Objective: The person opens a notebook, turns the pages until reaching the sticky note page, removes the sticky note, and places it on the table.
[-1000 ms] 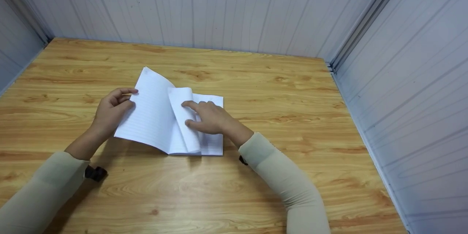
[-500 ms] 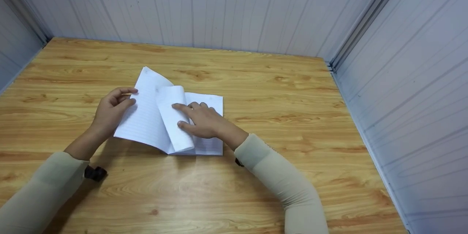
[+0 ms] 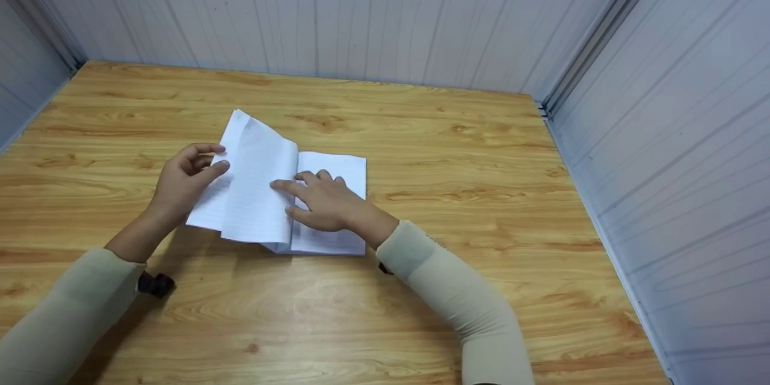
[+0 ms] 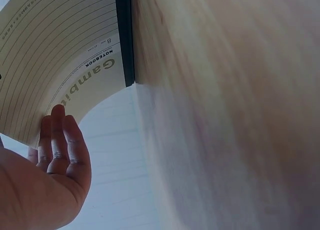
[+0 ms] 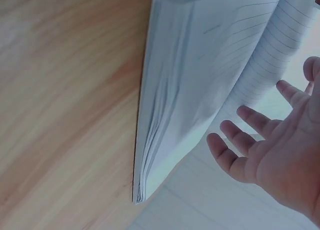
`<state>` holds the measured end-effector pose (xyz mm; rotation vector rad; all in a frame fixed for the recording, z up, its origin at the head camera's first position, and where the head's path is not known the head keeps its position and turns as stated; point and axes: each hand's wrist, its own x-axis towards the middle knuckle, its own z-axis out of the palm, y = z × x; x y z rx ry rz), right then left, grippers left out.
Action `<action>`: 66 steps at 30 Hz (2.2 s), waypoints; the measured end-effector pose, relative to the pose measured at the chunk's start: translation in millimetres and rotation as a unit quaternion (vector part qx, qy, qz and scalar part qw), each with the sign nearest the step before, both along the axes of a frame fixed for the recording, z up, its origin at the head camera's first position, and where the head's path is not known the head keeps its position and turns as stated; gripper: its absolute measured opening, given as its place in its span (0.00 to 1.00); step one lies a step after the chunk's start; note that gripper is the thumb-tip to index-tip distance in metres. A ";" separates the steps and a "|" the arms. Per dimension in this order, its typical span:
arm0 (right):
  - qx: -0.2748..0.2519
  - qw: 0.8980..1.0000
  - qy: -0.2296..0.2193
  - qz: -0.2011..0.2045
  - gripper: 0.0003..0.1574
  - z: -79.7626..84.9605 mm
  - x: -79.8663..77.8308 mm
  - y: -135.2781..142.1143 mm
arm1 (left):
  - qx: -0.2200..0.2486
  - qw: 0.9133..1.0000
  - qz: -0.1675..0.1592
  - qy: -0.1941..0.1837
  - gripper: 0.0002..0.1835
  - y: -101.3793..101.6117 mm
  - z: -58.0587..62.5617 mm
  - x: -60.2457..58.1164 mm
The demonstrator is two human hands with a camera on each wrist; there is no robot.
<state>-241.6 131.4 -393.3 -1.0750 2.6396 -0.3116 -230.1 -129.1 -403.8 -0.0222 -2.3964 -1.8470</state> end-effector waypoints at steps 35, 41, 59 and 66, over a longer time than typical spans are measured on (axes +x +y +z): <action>0.119 0.975 -0.007 -0.190 0.50 -10.2 -44.6 60.3 | 0.008 1.000 -0.001 0.010 0.16 0.8 -1.0 1.2; 0.121 0.973 -0.011 -0.196 0.51 -15.2 -44.5 58.6 | 0.010 1.000 -0.002 0.011 0.16 1.4 -1.6 0.6; 0.088 0.976 0.021 -0.199 0.44 -16.0 -44.7 52.6 | 0.016 1.000 0.006 0.004 0.17 1.8 -1.7 0.7; 0.067 0.976 0.036 -0.203 0.43 -18.1 -44.8 52.5 | 0.016 1.000 0.008 -0.004 0.17 1.8 -0.4 1.4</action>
